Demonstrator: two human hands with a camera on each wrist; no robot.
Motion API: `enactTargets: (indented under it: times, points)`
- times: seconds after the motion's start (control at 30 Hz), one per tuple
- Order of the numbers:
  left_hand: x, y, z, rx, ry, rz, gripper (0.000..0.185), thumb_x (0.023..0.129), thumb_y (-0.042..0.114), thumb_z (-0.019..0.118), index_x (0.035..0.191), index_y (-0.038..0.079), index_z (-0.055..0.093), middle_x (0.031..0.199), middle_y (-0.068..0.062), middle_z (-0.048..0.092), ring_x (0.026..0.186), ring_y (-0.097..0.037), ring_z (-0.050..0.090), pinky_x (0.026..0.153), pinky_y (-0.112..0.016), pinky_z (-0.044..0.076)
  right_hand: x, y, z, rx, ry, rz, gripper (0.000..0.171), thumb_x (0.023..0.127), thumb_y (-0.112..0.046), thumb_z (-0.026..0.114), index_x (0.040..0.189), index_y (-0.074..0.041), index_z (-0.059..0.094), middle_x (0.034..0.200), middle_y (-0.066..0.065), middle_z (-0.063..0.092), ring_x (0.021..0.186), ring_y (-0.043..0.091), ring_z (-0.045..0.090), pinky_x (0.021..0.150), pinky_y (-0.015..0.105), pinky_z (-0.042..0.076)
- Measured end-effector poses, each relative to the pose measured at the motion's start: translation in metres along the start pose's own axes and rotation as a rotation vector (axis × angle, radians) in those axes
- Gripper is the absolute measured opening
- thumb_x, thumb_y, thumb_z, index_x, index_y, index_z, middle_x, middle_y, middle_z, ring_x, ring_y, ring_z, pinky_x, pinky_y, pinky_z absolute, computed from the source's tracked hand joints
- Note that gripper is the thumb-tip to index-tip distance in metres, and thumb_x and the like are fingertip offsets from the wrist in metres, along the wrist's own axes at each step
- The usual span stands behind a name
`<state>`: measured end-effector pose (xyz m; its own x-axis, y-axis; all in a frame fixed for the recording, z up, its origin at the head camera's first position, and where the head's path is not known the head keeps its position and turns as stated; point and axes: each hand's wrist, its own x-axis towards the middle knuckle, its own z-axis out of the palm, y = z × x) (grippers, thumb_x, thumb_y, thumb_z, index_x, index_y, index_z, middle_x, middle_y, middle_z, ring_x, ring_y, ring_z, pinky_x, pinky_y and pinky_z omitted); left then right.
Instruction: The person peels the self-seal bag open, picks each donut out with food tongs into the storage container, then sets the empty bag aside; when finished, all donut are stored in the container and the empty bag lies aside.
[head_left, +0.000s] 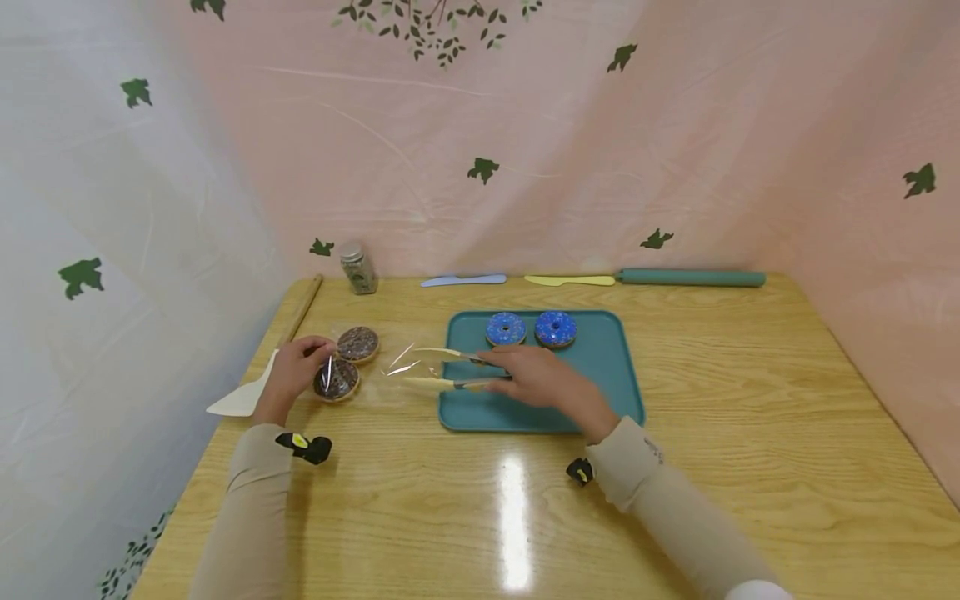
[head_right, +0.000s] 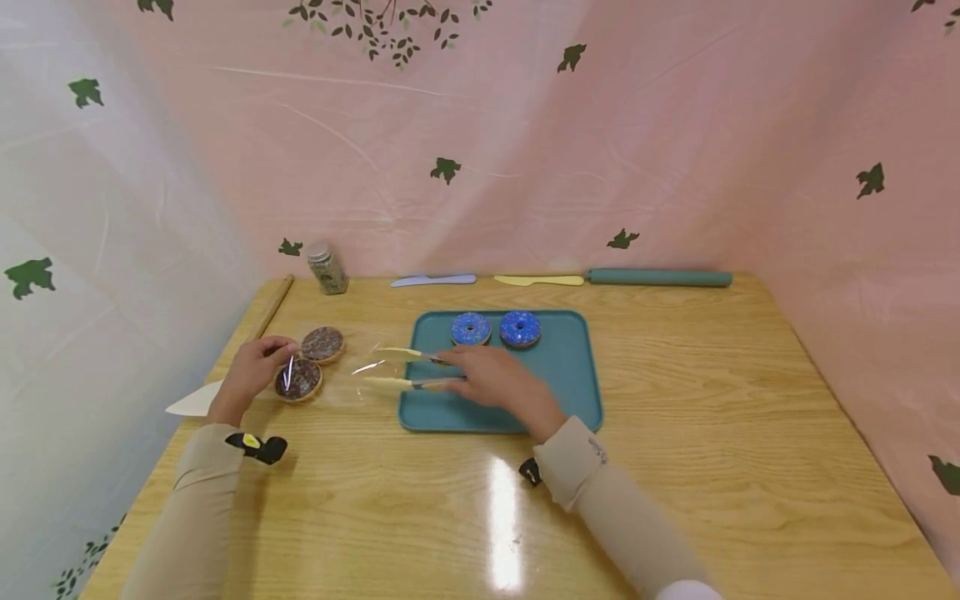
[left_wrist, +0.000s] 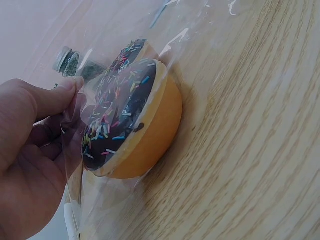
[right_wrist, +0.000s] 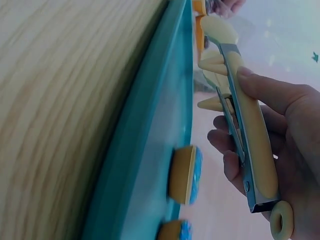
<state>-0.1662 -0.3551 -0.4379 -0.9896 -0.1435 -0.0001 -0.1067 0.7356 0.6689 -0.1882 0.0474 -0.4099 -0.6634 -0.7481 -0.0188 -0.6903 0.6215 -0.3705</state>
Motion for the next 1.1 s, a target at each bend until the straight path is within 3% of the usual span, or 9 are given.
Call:
enactTargets:
  times: [0.33, 0.53, 1.1]
  points:
    - [-0.001, 0.001, 0.001, -0.003, -0.001, -0.007, 0.042, 0.1, 0.034, 0.048, 0.117, -0.002, 0.062, 0.108, -0.022, 0.063, 0.089, -0.026, 0.057, 0.071, -0.03, 0.045, 0.021, -0.026, 0.013, -0.056, 0.046, 0.041, 0.055, 0.094, -0.047, 0.055, 0.142, -0.02, 0.047, 0.138, 0.004, 0.055, 0.115, 0.024, 0.06, 0.089, 0.042, 0.051]
    - [-0.001, 0.002, 0.001, -0.015, -0.011, -0.016, 0.043, 0.1, 0.035, 0.047, 0.119, -0.001, 0.061, 0.111, -0.021, 0.063, 0.093, -0.027, 0.057, 0.073, -0.031, 0.045, 0.032, -0.039, 0.02, -0.032, 0.058, 0.083, 0.056, 0.094, -0.044, 0.057, 0.143, -0.018, 0.047, 0.136, 0.006, 0.056, 0.114, 0.023, 0.06, 0.087, 0.042, 0.051]
    - [-0.001, 0.001, 0.002, 0.011, 0.024, 0.044, 0.037, 0.101, 0.028, 0.049, 0.115, -0.003, 0.063, 0.107, -0.023, 0.065, 0.089, -0.026, 0.057, 0.073, -0.032, 0.045, 0.057, -0.066, 0.035, -0.068, 0.119, 0.166, 0.056, 0.094, -0.042, 0.058, 0.142, -0.014, 0.047, 0.131, 0.007, 0.06, 0.111, 0.024, 0.062, 0.088, 0.04, 0.052]
